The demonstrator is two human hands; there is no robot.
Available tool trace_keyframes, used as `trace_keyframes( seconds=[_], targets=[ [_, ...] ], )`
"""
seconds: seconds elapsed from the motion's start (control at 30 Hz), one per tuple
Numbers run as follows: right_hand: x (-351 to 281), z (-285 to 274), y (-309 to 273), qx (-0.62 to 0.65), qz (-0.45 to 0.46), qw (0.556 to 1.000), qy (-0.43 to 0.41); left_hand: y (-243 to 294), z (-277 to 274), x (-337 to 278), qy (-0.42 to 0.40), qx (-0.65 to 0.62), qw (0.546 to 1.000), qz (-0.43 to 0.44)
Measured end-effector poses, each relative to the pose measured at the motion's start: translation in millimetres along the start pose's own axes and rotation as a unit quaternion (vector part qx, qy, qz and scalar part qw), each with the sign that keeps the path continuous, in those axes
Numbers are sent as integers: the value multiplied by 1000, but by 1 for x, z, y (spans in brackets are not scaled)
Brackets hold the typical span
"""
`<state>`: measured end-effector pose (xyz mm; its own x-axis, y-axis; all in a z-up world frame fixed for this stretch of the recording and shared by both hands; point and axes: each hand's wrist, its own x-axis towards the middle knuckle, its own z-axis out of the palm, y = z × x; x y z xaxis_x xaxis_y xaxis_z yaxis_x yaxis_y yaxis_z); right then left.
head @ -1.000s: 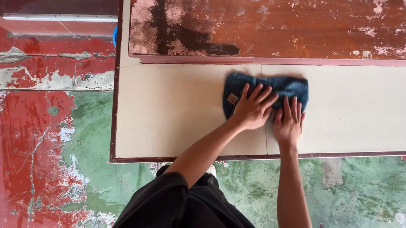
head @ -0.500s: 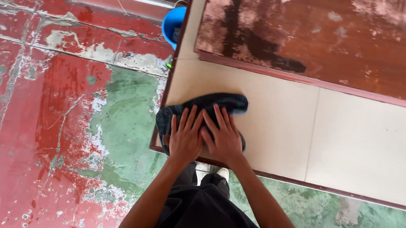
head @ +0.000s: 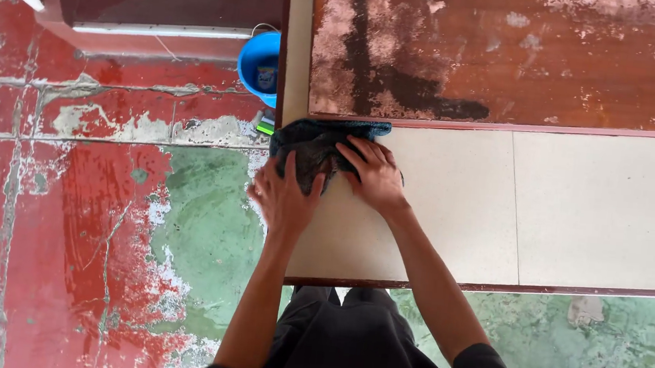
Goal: Wiping down restaurant tables and counters with a damp cloth.
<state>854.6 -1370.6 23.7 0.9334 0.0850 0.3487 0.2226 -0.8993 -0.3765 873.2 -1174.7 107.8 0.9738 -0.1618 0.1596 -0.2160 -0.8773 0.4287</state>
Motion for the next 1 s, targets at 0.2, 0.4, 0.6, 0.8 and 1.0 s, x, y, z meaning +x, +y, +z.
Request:
trace_keyframes(
  seconds=[0.2, 0.4, 0.6, 0.8, 1.0],
  targets=[
    [-3, 13, 37, -69, -39, 984, 158, -30, 117, 22, 55, -93, 994, 11],
    [-25, -32, 108, -193, -66, 951, 233, 68, 187, 55, 193, -332, 918, -99],
    [-78, -99, 198, -58, 102, 962, 245, 180, 262, 36, 295, -342, 890, -65],
    [-113, -125, 266, 96, 297, 888, 339, 285, 284, 7, 253, -392, 884, -35],
    [-116, -103, 263, 105, 328, 861, 373, 254, 316, 23, 152, -441, 883, 55]
  ],
)
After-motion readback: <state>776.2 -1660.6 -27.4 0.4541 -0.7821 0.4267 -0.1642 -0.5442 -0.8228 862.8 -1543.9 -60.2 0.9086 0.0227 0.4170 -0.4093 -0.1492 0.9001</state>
